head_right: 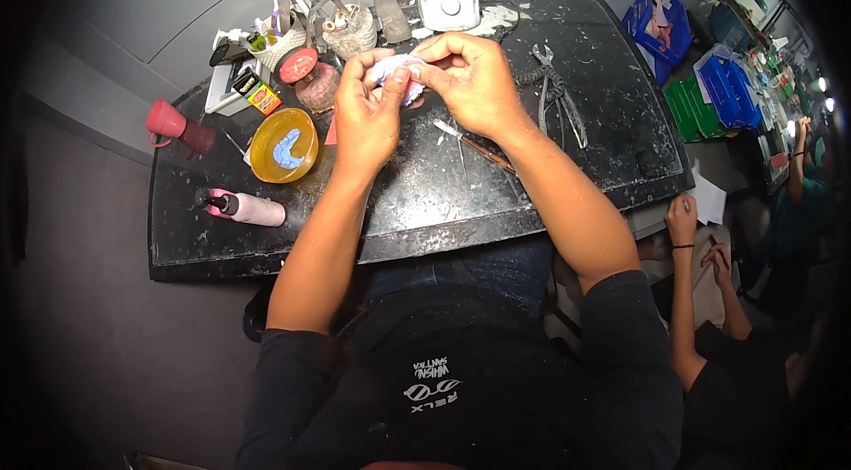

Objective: The person shapes a dental prosthesis using a rotary hand tool, then fits the dental prosthesis onto a dental model by hand.

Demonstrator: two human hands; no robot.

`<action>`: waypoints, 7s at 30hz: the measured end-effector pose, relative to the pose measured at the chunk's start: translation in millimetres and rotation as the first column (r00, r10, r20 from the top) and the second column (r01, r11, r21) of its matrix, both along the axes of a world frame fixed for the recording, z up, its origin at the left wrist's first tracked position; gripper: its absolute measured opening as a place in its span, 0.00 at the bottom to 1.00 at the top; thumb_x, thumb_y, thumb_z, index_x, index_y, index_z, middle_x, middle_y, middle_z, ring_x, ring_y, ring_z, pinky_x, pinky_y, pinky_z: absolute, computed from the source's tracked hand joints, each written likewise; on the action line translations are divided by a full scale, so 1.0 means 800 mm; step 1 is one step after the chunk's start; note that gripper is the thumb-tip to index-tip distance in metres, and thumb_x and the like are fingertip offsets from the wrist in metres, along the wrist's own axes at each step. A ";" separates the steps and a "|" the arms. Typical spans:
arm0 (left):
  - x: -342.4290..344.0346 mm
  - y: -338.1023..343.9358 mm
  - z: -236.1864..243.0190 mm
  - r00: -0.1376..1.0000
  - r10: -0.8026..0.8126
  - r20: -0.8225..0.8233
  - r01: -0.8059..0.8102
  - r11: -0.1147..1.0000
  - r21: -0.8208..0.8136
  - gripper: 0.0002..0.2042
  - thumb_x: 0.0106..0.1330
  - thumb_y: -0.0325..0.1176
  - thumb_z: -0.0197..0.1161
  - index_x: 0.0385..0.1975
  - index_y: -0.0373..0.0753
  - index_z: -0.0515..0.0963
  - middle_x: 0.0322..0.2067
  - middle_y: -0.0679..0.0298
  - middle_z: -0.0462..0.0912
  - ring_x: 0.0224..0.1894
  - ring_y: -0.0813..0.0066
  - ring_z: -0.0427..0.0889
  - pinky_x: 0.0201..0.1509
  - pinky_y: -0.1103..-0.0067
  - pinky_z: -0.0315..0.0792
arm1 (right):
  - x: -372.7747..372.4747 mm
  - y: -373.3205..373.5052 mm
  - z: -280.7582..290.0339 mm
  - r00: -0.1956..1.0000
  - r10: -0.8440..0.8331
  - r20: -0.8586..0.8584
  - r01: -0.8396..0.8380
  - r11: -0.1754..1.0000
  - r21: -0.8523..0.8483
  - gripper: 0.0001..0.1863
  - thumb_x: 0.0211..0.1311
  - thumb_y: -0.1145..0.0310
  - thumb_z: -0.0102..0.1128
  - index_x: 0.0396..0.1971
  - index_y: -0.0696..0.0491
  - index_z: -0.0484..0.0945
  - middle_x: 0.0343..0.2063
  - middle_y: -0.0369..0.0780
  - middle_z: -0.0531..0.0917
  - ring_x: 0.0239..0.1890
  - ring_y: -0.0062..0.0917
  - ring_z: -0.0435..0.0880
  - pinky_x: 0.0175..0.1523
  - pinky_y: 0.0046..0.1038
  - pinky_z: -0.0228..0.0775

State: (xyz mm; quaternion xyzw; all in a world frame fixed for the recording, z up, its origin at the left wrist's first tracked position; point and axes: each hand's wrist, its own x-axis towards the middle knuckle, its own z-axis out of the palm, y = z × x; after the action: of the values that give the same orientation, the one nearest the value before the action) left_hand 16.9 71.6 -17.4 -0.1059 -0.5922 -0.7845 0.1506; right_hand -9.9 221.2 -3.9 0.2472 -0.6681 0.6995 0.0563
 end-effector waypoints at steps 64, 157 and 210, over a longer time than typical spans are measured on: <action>0.008 -0.015 0.006 0.952 0.183 -0.245 -0.279 0.847 -0.452 0.07 0.67 0.27 0.66 0.38 0.30 0.76 0.20 0.69 0.78 0.21 0.91 0.68 0.23 0.85 0.62 | 0.024 -0.006 0.018 0.973 -0.136 -0.188 0.173 0.965 0.195 0.18 0.66 0.80 0.64 0.54 0.68 0.78 0.43 0.44 0.87 0.44 0.21 0.86 0.53 0.23 0.81; 0.008 -0.026 0.009 0.846 0.223 -0.484 -0.427 0.828 -0.363 0.14 0.64 0.22 0.64 0.49 0.28 0.78 0.39 0.51 0.85 0.31 0.68 0.87 0.31 0.77 0.80 | 0.035 -0.012 0.028 0.791 -0.142 -0.595 0.358 0.896 0.262 0.22 0.55 0.76 0.72 0.52 0.60 0.83 0.40 0.48 0.88 0.40 0.26 0.90 0.43 0.25 0.84; -0.001 -0.051 0.030 0.812 -0.199 -0.549 -0.168 0.821 -0.546 0.10 0.58 0.24 0.67 0.39 0.32 0.81 0.37 0.54 0.84 0.41 0.57 0.84 0.47 0.70 0.77 | 0.036 0.013 0.049 0.827 -0.032 -0.562 0.250 0.915 0.316 0.16 0.49 0.76 0.77 0.38 0.57 0.82 0.38 0.38 0.84 0.36 0.22 0.84 0.40 0.22 0.79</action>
State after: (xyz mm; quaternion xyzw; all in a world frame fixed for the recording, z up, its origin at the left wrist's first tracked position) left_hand 16.0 30.7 6.9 -0.3864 -0.7228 -0.5004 0.2789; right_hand 19.1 231.4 35.0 0.3909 -0.7621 0.4524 0.2483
